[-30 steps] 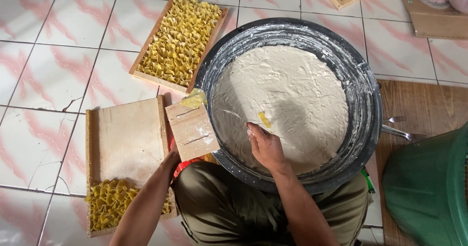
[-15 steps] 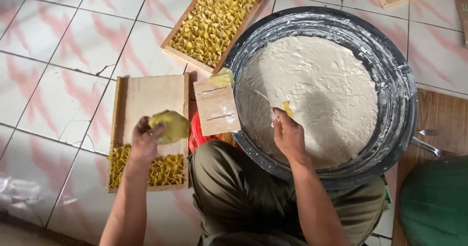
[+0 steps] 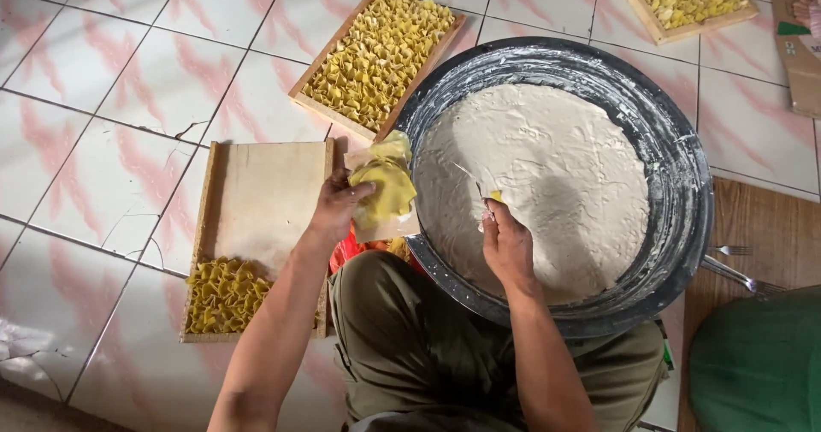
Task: A person is manually preparing dumplings by taking small pieces of dough, adding filling with a fork, and folding them into shapes.
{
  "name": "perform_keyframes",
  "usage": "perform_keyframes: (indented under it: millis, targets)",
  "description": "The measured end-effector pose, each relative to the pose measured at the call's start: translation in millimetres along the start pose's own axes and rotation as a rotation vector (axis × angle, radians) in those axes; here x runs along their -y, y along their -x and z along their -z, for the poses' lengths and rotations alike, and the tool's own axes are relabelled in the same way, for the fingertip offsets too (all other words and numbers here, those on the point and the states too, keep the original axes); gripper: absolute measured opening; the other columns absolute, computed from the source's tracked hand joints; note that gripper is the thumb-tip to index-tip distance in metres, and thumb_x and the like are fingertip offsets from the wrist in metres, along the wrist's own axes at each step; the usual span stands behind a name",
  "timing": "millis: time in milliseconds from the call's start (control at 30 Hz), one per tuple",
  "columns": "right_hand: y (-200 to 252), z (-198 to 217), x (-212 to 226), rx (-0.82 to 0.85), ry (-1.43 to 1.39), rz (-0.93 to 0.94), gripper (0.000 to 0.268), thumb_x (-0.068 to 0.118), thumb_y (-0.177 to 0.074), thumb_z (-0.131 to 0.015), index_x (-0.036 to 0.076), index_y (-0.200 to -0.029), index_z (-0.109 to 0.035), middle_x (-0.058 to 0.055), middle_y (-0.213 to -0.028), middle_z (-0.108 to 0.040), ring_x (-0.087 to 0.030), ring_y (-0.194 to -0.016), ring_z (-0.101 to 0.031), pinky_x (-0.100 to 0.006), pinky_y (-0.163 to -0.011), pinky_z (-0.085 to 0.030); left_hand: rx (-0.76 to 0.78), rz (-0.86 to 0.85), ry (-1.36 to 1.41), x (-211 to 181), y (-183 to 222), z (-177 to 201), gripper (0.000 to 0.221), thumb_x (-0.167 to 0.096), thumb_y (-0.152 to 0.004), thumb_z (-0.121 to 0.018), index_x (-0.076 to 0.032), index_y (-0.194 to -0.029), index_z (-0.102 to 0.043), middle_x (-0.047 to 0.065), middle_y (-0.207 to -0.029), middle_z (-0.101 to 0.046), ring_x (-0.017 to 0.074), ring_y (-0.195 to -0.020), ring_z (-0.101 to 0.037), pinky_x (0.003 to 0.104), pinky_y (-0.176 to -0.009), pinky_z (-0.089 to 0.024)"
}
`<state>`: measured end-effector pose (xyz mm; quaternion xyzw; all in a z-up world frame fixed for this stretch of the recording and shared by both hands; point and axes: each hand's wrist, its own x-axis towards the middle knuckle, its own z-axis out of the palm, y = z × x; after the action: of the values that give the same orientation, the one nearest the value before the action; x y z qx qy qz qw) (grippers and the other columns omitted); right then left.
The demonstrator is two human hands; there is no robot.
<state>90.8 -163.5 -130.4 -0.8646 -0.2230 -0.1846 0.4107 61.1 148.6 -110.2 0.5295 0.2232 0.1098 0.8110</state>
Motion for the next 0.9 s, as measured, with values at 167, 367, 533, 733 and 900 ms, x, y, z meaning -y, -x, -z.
perform_keyframes:
  millis: [167,367,533,733,900]
  targets:
    - [1.0,-0.8,3.4,0.028,-0.001,0.014,0.023,0.014,-0.100,-0.061,0.012,-0.122,-0.070,-0.019,-0.095,-0.076,-0.041,-0.085,-0.073,-0.050,-0.073,-0.059,0.025,0.006,-0.135,-80.3,46.0,-47.2,0.040,0.007,-0.078,-0.079,0.008,-0.110,-0.054,0.018,-0.086,-0.062,0.0266,-0.065,-0.068,0.038,-0.048,-0.062]
    - [-2.9,0.0,7.1,0.021,0.000,0.031,0.023,0.013,-0.100,-0.062,0.012,-0.122,-0.070,-0.019,-0.095,-0.076,-0.041,-0.086,-0.073,-0.049,-0.075,-0.059,0.039,-0.045,-0.015,-70.6,24.8,-39.8,0.033,0.007,-0.075,-0.079,0.000,-0.100,-0.057,0.010,-0.081,-0.064,0.0235,-0.065,-0.070,0.032,-0.045,-0.059]
    - [0.9,4.0,4.3,0.014,-0.014,0.009,0.023,0.014,-0.102,-0.061,0.010,-0.123,-0.070,-0.020,-0.095,-0.076,-0.041,-0.086,-0.073,-0.049,-0.075,-0.059,0.003,-0.010,-0.282,-19.4,7.1,-14.9,0.039,-0.004,-0.077,-0.086,0.003,-0.102,-0.057,0.009,-0.080,-0.052,0.0220,-0.069,-0.063,0.027,-0.047,-0.053]
    - [-0.6,0.7,6.6,0.004,-0.017,0.018,0.021,0.013,-0.102,-0.063,0.008,-0.121,-0.071,-0.021,-0.092,-0.076,-0.043,-0.085,-0.073,-0.050,-0.075,-0.059,-0.052,-0.191,-1.050,-93.4,67.7,-55.7,0.089,-0.004,-0.082,-0.066,-0.001,-0.159,-0.020,0.038,-0.139,-0.052,0.0587,-0.128,-0.052,0.068,-0.110,-0.041]
    - [3.0,-2.7,1.2,0.007,0.018,0.032,0.024,0.013,-0.100,-0.064,0.010,-0.122,-0.072,-0.020,-0.094,-0.076,-0.042,-0.085,-0.073,-0.049,-0.074,-0.059,0.004,-1.035,-1.258,11.2,10.6,-18.9,0.023,-0.013,-0.080,-0.079,-0.017,-0.100,-0.070,0.004,-0.089,-0.058,0.0274,-0.088,-0.062,0.037,-0.078,-0.053]
